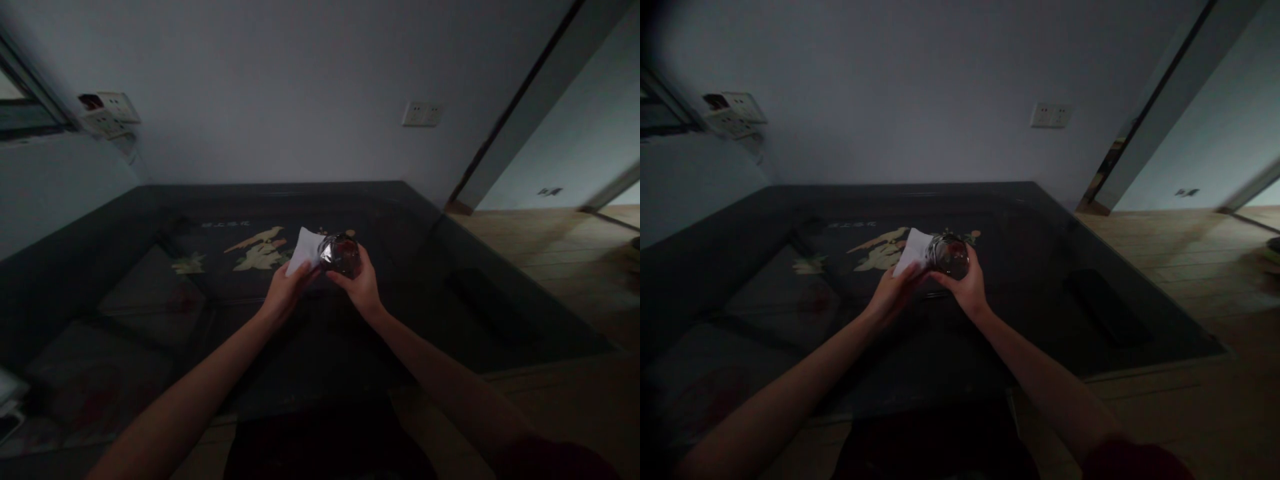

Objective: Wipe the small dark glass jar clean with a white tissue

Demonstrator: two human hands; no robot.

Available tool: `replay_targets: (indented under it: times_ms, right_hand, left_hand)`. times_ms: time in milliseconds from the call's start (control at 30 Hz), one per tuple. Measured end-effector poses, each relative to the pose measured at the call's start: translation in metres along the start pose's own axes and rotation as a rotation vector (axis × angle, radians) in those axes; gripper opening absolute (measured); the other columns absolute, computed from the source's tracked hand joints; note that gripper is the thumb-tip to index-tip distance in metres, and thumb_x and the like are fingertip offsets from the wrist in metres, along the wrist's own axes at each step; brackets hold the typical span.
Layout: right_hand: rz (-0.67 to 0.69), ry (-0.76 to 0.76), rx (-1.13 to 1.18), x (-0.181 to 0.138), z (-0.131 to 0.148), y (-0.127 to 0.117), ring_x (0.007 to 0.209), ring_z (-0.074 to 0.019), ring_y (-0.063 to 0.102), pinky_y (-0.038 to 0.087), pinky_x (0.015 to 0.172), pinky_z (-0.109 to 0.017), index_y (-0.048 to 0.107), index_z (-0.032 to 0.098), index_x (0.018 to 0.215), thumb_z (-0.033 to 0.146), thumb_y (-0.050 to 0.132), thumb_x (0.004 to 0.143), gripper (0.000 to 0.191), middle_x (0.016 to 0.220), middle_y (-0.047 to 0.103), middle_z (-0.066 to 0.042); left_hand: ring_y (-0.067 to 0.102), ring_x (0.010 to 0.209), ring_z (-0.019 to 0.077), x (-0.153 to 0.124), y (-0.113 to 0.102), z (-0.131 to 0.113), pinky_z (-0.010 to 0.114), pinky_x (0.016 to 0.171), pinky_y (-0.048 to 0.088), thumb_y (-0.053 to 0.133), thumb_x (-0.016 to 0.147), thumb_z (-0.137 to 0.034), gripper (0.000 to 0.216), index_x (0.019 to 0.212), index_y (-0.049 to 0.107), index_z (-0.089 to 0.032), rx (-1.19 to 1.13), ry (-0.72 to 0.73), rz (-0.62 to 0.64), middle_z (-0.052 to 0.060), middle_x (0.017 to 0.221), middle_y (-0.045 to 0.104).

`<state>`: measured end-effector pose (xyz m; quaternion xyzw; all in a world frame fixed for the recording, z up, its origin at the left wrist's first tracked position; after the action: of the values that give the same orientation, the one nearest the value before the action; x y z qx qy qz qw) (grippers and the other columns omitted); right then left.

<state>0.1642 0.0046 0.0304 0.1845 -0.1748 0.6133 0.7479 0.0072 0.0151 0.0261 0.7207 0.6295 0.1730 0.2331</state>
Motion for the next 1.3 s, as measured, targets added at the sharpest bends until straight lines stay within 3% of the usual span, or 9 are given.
replay_targets:
  times_ms: [167,367,600,700,867,933,1067,1200,1300]
  right_hand:
    - [-0.050,0.056,0.083,0.010,-0.004,-0.008,0.112,-0.0273,0.063,0.045,0.104,-0.047,0.052,0.022,0.117,0.049,0.082,0.060,0.071,0.118,0.066,-0.010]
    - [0.027,0.089,0.100,0.009,-0.007,-0.004,0.111,-0.0263,0.064,0.048,0.103,-0.046,0.050,0.022,0.122,0.051,0.083,0.057,0.078,0.122,0.065,-0.012]
    - [0.120,0.174,0.156,0.003,-0.008,0.006,0.109,-0.0259,0.066,0.050,0.102,-0.045,0.051,0.022,0.116,0.042,0.087,0.054,0.074,0.118,0.068,-0.009]
    - [0.141,0.201,0.183,0.000,-0.010,0.010,0.109,-0.0259,0.066,0.050,0.101,-0.045,0.051,0.022,0.117,0.039,0.087,0.053,0.076,0.119,0.067,-0.009]
    - [0.195,0.219,0.172,-0.004,-0.013,0.013,0.110,-0.0255,0.065,0.050,0.102,-0.045,0.052,0.023,0.116,0.037,0.086,0.055,0.070,0.120,0.067,-0.009]
    - [0.197,0.220,0.176,-0.004,-0.013,0.012,0.109,-0.0253,0.066,0.050,0.101,-0.045,0.052,0.022,0.115,0.036,0.086,0.055,0.070,0.119,0.067,-0.009]
    - [0.199,0.229,0.191,-0.004,-0.013,0.013,0.106,-0.0244,0.067,0.051,0.099,-0.044,0.053,0.023,0.113,0.034,0.086,0.055,0.067,0.116,0.068,-0.008]
    - [0.228,0.236,0.195,-0.008,-0.009,0.018,0.107,-0.0250,0.067,0.053,0.098,-0.044,0.054,0.023,0.114,0.036,0.086,0.055,0.069,0.116,0.068,-0.007]
    - [0.262,0.247,0.196,-0.014,-0.008,0.024,0.109,-0.0260,0.066,0.053,0.098,-0.044,0.052,0.023,0.118,0.036,0.086,0.053,0.074,0.119,0.067,-0.008]
  left_hand:
    - [0.065,0.097,0.0218,0.004,-0.008,-0.005,0.038,0.095,0.049,0.078,0.068,-0.028,0.032,0.095,0.069,-0.014,0.129,0.107,-0.032,0.007,0.102,0.070]
    - [0.057,0.114,0.0257,0.011,-0.020,-0.010,0.032,0.095,0.045,0.079,0.065,-0.025,0.031,0.095,0.070,-0.018,0.306,0.207,-0.068,0.007,0.112,0.067]
    - [0.054,0.072,0.0162,0.005,-0.015,-0.027,0.024,0.068,0.042,0.076,0.067,-0.034,0.022,0.073,0.062,-0.018,0.614,0.321,-0.099,-0.001,0.071,0.059]
    - [0.050,0.068,0.0130,0.001,-0.011,-0.024,0.022,0.064,0.039,0.074,0.069,-0.034,0.023,0.074,0.059,-0.018,0.557,0.320,-0.059,-0.003,0.070,0.056]
    - [0.052,0.067,0.0126,-0.004,-0.002,-0.014,0.022,0.063,0.040,0.075,0.067,-0.038,0.027,0.078,0.058,-0.020,0.273,0.187,0.073,-0.003,0.074,0.058]
    - [0.056,0.072,0.0148,-0.005,0.002,-0.014,0.023,0.064,0.043,0.072,0.069,-0.049,0.033,0.080,0.059,-0.021,0.160,0.129,0.126,-0.001,0.081,0.062]
    - [0.063,0.088,0.0213,-0.003,0.006,-0.014,0.028,0.069,0.049,0.047,0.077,-0.074,0.056,0.080,0.060,-0.019,0.033,0.014,0.162,0.007,0.096,0.068]
    - [0.065,0.095,0.0210,-0.001,0.003,-0.014,0.031,0.081,0.050,0.056,0.084,-0.055,0.036,0.103,0.062,-0.025,0.051,0.105,0.053,0.003,0.102,0.071]
    - [0.061,0.109,0.0218,-0.004,0.003,-0.012,0.031,0.095,0.046,0.060,0.085,-0.042,0.033,0.114,0.064,-0.025,0.155,0.195,0.064,0.003,0.115,0.069]
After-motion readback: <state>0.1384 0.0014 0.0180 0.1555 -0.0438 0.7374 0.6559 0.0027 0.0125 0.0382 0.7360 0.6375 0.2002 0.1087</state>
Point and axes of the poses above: each hand's wrist, its own x-axis towards the middle knuckle, its own y-axis out of the palm, z = x × y, the point moved 3 cm from there along x, towards the middle knuckle
